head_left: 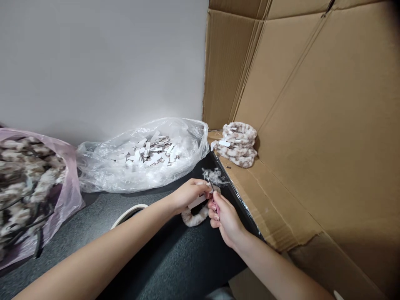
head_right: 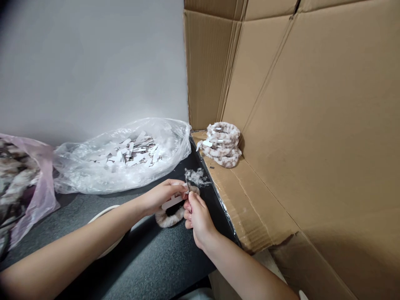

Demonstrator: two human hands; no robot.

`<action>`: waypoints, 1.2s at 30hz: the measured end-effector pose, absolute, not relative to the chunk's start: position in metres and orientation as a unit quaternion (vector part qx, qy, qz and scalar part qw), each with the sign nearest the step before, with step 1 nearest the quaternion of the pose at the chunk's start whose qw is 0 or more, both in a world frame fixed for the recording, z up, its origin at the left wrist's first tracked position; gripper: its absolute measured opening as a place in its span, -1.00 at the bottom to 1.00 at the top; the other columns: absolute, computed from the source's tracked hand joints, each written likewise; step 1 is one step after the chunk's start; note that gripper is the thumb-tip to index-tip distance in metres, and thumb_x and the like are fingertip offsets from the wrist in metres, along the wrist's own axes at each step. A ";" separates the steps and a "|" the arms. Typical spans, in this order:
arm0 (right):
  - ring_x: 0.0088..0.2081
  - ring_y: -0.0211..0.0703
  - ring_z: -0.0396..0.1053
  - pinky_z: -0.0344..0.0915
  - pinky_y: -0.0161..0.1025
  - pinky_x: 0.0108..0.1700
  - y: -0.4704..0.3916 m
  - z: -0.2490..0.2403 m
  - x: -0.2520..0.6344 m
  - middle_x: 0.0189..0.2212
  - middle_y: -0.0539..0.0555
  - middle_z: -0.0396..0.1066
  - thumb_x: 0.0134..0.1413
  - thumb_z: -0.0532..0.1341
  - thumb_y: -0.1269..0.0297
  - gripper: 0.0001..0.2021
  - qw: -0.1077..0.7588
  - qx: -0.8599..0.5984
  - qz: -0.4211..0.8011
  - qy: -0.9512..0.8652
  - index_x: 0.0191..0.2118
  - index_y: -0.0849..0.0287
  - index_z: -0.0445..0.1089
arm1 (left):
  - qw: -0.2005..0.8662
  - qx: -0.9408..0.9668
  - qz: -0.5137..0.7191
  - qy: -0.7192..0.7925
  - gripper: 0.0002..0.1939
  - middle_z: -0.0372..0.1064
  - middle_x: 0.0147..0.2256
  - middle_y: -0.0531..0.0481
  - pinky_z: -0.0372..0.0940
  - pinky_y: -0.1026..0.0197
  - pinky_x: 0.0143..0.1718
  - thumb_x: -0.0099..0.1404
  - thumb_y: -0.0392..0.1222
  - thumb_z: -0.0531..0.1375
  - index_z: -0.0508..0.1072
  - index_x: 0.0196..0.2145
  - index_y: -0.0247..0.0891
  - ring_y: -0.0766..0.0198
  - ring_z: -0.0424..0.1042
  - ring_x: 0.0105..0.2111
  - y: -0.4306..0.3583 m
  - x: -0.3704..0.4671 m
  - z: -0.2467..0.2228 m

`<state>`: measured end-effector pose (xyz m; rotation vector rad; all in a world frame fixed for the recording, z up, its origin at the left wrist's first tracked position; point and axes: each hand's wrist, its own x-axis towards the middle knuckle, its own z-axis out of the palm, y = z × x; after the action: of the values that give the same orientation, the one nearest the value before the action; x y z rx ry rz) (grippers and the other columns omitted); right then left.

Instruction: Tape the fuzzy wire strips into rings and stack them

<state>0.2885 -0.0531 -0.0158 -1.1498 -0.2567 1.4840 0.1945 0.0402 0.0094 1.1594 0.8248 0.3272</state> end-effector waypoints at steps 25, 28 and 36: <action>-0.68 -0.53 -0.15 -0.39 -0.46 -0.62 -0.052 -0.014 0.288 -0.63 -0.20 0.03 -0.35 0.36 -0.13 -0.47 0.586 -0.498 0.631 -0.104 -0.39 0.17 0.19 | 0.748 0.524 0.163 0.373 -0.80 0.27 -0.65 0.04 0.08 0.29 -0.53 -0.04 -0.16 0.20 0.35 -0.69 -0.31 0.37 0.21 -0.62 0.042 0.198 0.006; -0.68 -0.53 -0.17 -0.38 -0.46 -0.63 -0.052 -0.013 0.288 -0.64 -0.21 0.02 -0.34 0.36 -0.12 -0.47 0.585 -0.501 0.629 -0.100 -0.40 0.17 0.18 | 0.756 0.518 0.159 0.368 -0.80 0.30 -0.64 0.03 0.11 0.29 -0.52 -0.04 -0.15 0.21 0.35 -0.68 -0.31 0.36 0.24 -0.60 0.043 0.198 0.005; -0.67 -0.53 -0.17 -0.36 -0.46 -0.63 -0.052 -0.016 0.290 -0.63 -0.20 0.02 -0.28 0.34 -0.12 -0.50 0.594 -0.489 0.630 -0.105 -0.38 0.17 0.20 | 0.749 0.508 0.165 0.391 -0.80 0.26 -0.66 0.05 0.01 0.32 -0.57 -0.03 -0.16 0.20 0.32 -0.67 -0.31 0.39 0.18 -0.63 0.044 0.200 0.012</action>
<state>0.2898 -0.0524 -0.0160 -1.1371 -0.2441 1.4639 0.1996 0.0436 0.0124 1.1107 0.8550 0.3615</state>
